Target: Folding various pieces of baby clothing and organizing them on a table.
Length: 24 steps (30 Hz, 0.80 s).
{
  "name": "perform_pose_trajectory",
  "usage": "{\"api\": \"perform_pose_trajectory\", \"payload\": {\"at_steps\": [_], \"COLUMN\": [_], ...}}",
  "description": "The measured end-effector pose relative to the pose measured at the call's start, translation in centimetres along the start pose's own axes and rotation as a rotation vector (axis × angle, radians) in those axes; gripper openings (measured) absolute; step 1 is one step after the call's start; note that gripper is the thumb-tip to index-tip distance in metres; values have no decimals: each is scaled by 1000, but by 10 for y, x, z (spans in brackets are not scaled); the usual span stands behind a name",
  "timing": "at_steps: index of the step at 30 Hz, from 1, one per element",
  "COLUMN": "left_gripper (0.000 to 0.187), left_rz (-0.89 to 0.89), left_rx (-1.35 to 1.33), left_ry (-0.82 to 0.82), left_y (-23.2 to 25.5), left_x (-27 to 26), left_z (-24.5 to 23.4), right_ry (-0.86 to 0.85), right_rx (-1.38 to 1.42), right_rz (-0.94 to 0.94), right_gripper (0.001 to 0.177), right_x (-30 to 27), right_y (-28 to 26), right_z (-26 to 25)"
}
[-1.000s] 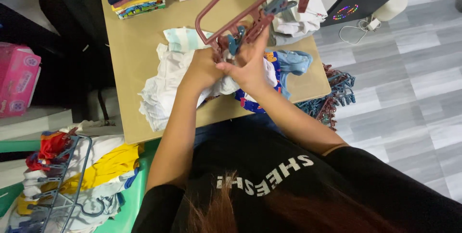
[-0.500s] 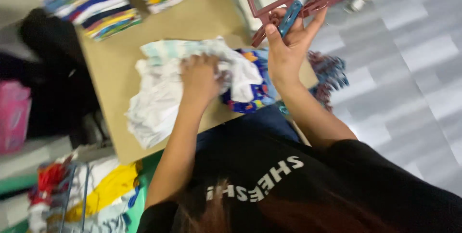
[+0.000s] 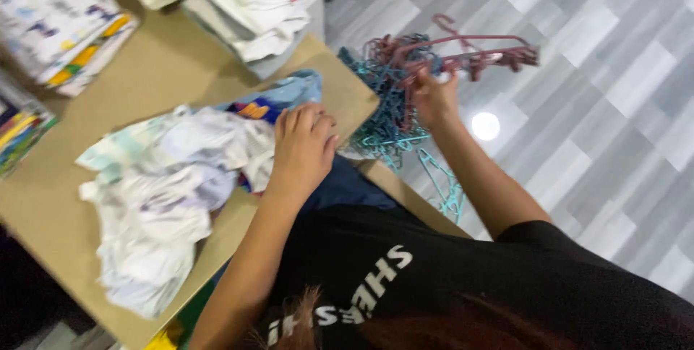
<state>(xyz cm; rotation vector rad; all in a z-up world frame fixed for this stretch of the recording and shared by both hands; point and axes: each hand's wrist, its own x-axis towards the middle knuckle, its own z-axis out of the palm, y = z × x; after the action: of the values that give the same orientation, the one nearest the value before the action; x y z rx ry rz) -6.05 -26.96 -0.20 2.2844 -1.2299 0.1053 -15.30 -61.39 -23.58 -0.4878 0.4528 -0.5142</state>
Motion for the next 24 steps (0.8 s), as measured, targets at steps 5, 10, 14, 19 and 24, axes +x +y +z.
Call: {"api": "perform_pose_trajectory", "payload": {"at_steps": [5,10,14,19,24], "left_gripper": [35,41,51,72,64], "left_rz": [6,16,-169,-576,-741], "left_rx": [-116,-286,-169,-10,-422], "left_ry": [-92,26,200,443,442], "left_y": [10,3,-51,-188,-161], "left_x": [6,-1,-46,-170,-171], "left_z": [20,-18,-80,-71,-59], "right_ry": [-26,59,-325,-496,-1119], "right_rx": [-267,-1081,-1394,-1341,-1034], "right_rz": [290,-231,-778,382,-184], "right_gripper": [45,67,47,90,81], "right_x": [29,21,-24,-96,-101], "right_y": [55,75,63,114,325], "right_z": [-73,-21,104,224,138]}}
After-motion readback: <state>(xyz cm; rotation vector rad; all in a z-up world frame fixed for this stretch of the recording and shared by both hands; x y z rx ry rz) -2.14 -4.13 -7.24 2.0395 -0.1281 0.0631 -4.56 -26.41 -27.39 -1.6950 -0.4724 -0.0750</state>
